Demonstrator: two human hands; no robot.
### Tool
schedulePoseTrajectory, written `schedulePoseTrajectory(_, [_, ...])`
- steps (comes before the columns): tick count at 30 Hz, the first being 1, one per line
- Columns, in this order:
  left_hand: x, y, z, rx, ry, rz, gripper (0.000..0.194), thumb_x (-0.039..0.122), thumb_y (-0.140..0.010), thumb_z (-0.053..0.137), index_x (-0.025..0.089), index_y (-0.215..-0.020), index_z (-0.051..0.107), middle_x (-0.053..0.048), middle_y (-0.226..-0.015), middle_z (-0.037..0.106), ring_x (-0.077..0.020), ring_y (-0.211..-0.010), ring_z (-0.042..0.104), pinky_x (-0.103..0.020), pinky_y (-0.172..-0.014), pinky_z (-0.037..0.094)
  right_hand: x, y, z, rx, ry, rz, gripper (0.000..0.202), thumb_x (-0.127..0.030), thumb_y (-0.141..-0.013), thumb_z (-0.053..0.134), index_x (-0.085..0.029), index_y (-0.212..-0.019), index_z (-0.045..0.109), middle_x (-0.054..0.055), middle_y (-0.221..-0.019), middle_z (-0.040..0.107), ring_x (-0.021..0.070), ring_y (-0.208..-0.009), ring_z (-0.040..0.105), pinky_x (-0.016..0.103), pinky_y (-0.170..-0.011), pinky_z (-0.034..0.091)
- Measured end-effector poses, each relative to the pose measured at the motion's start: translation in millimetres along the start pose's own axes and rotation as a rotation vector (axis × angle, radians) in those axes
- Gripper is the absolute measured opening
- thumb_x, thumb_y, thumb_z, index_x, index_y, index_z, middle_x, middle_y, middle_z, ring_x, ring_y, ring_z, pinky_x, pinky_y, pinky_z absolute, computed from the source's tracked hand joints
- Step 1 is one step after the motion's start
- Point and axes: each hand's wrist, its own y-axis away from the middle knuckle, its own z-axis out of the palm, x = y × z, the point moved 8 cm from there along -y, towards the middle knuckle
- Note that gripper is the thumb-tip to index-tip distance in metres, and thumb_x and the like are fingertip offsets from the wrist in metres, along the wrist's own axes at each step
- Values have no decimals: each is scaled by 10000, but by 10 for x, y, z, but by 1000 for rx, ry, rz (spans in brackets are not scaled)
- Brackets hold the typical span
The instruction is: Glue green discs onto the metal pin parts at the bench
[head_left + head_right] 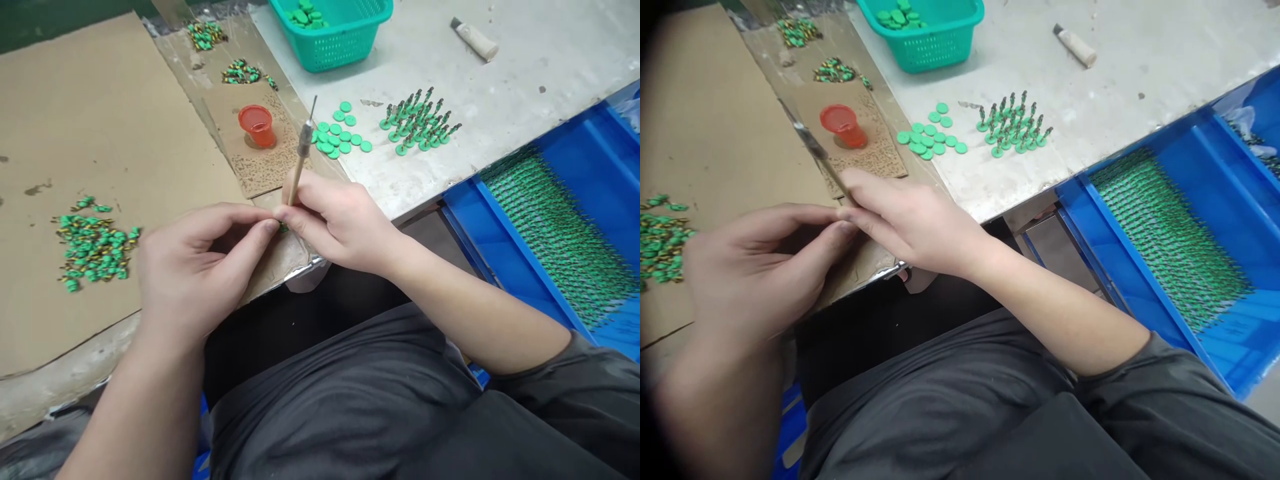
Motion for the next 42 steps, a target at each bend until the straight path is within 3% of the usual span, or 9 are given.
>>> schedulePoseTrajectory(7, [16,1,-6,2,-13,14,141,392,-1032,831,303,-1070,934,27,-968,892,-132,-820,798,-224,-756,589,-11,-5,-38,57,-76,-72,329,-415,-1289,385,-220,-1158,615,29,-1108,777,164,-1038,777,292,-960,609])
schedulePoseTrajectory(15, [59,3,-24,8,7,49,117,379,-1047,828,309,-1044,922,49,-976,894,-119,-833,810,-205,-758,579,-45,-20,-2,-15,-82,-15,302,-386,-1285,395,-231,-1205,642,16,-1130,775,171,-1057,781,326,-1015,633])
schedulePoseTrajectory(23, [-25,-29,16,-35,126,-64,89,347,-982,859,296,-1009,927,33,-962,893,-118,-849,796,-211,-784,574,53,-83,51,22,-277,-3,448,-497,-1250,405,-240,-947,614,0,-1094,747,163,-1123,750,316,-985,626])
schedulePoseTrajectory(25, [-53,-32,34,-46,188,-112,81,341,-949,877,288,-986,924,21,-948,891,-134,-838,791,-230,-780,585,101,-89,22,63,-342,55,454,-532,-1240,442,-243,-916,576,13,-1025,739,161,-1011,755,331,-940,641])
schedulePoseTrajectory(27, [-78,-32,26,-33,243,-152,95,362,-947,878,279,-974,916,12,-932,885,-145,-801,780,-251,-761,596,206,-43,-56,158,-423,218,458,-600,-1223,492,-260,-921,543,12,-935,734,157,-871,750,320,-846,658])
schedulePoseTrajectory(30, [-141,-34,-55,21,379,-226,137,395,-930,888,259,-921,885,-6,-886,865,-162,-757,767,-274,-730,616,338,148,-191,324,-578,469,516,-752,-1143,603,-278,-948,541,-8,-815,734,155,-710,743,287,-683,651])
schedulePoseTrajectory(32, [-170,-46,-162,61,493,-256,179,412,-888,914,243,-878,858,-23,-853,846,-169,-736,752,-280,-697,622,344,251,-212,308,-618,536,571,-823,-1074,673,-272,-958,577,-4,-780,749,158,-654,740,284,-634,649])
schedulePoseTrajectory(36, [-123,-78,-399,61,714,-280,282,471,-830,958,224,-820,821,-25,-755,774,-132,-615,645,-253,-581,556,327,325,-175,182,-580,546,648,-890,-1026,680,-247,-966,627,37,-802,800,170,-641,762,287,-605,647])
schedulePoseTrajectory(42, [189,-127,-560,-77,926,-216,447,595,-794,1018,216,-729,791,-43,-651,704,-164,-609,647,-264,-535,543,284,322,-138,137,-530,497,647,-870,-1065,638,-240,-913,644,56,-752,799,188,-633,774,295,-607,624])
